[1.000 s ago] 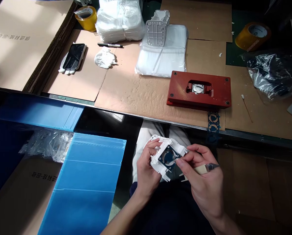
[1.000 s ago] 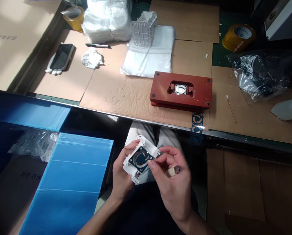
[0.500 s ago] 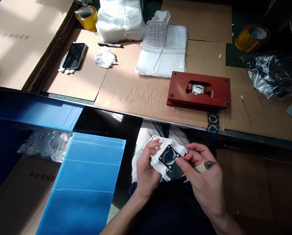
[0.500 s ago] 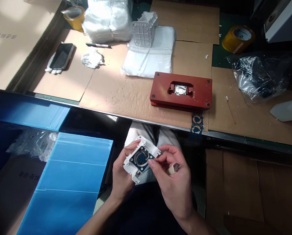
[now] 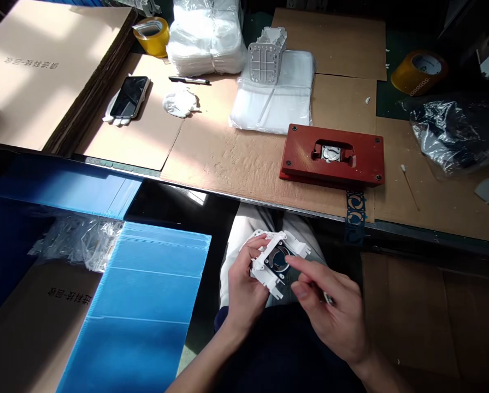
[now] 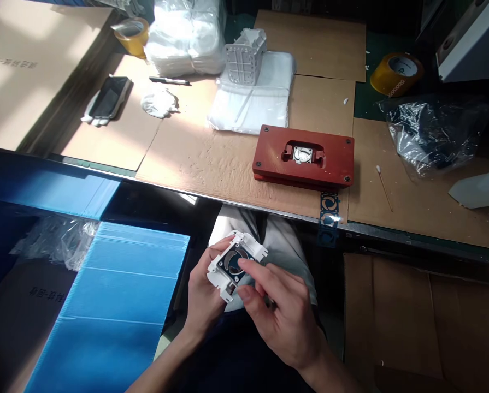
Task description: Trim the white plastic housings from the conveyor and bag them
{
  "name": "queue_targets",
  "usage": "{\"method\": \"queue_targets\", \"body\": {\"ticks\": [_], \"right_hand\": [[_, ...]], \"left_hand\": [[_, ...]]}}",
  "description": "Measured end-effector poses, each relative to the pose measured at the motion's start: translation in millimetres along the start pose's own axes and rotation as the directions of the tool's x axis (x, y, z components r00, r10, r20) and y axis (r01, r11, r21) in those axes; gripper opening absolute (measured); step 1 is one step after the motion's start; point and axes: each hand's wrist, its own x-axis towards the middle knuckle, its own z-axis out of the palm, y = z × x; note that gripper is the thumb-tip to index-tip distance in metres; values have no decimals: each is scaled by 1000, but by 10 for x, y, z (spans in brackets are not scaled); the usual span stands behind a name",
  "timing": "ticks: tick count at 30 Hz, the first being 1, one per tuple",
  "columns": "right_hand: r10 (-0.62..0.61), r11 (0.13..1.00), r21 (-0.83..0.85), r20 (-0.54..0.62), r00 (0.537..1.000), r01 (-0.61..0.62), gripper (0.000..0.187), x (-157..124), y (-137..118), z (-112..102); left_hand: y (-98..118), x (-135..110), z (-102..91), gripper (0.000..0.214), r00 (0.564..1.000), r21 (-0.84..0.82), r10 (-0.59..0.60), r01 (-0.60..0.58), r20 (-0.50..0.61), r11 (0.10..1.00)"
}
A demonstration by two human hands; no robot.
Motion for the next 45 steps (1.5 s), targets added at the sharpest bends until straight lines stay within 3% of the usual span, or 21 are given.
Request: {"method": "queue_targets", "body": {"ticks": [3,5,7,8,10,13,16,18,21,24,26,28,31,33,35,37,39,42,45], "right_hand": [[-28,999,-16,34,999,29,39,20,24,-64],[56,998,-8,-113,992,-57,37,-8,83,-141],[189,981,13,-286,939,-193,30,-40,182,-223],[258,965,50,-317,912,-256,29,-47,240,-257],[366,923,207,-223,903,-323,48,-27,349,-303],[410,785,509,4,912,-354,85,101,422,-370],[426,735,617,-95,900,-283,82,373,350,-622],[393,811,549,-253,884,-203,75,645,257,-950],[244,957,258,-471,847,-133,73,1111,130,-1550],[155,977,-48,-513,844,-208,76,1492,44,-2003],[150,937,-214,-464,873,-275,76,1664,-2,-2141],[111,891,-369,-389,915,-265,72,1794,-49,-2157],[-31,807,-580,-228,973,-111,69,1968,-142,-2007],[-79,707,-707,-55,995,17,74,2080,-236,-1833],[-54,598,-792,114,992,124,84,2184,-352,-1657],[-6,545,-813,239,971,204,97,2275,-465,-1544],[27,559,-783,347,937,274,101,2350,-547,-1529],[56,599,-724,464,884,342,90,2418,-571,-1623],[74,593,-738,449,890,323,84,2423,-507,-1667]], "left_hand": [[35,32,-22,33,998,3,-56,56,-11,998],[63,41,-42,35,990,-22,-142,142,-18,990],[90,40,-42,36,965,-169,-262,254,-29,952],[104,42,-26,36,947,-291,-322,302,-22,908],[143,74,51,32,918,-553,-396,345,30,758],[255,214,278,24,921,-793,-369,314,122,521],[382,413,545,27,946,-862,-275,278,171,423],[397,513,661,32,937,-839,-252,331,240,433],[236,550,655,46,898,-752,-307,434,315,496],[-66,483,462,53,891,-674,-370,445,264,590],[-246,423,295,53,886,-631,-421,443,197,637],[-360,371,146,52,880,-598,-457,435,126,673],[-404,329,4,50,883,-567,-467,409,49,715],[-385,327,-35,50,887,-551,-461,399,29,733],[-356,336,-43,50,889,-544,-457,398,29,739],[-331,344,-37,49,896,-545,-444,389,34,743],[-318,343,-32,49,906,-550,-422,369,33,749],[-316,329,-49,49,909,-550,-417,358,20,754],[-302,333,-84,48,903,-544,-429,368,17,754]]}}
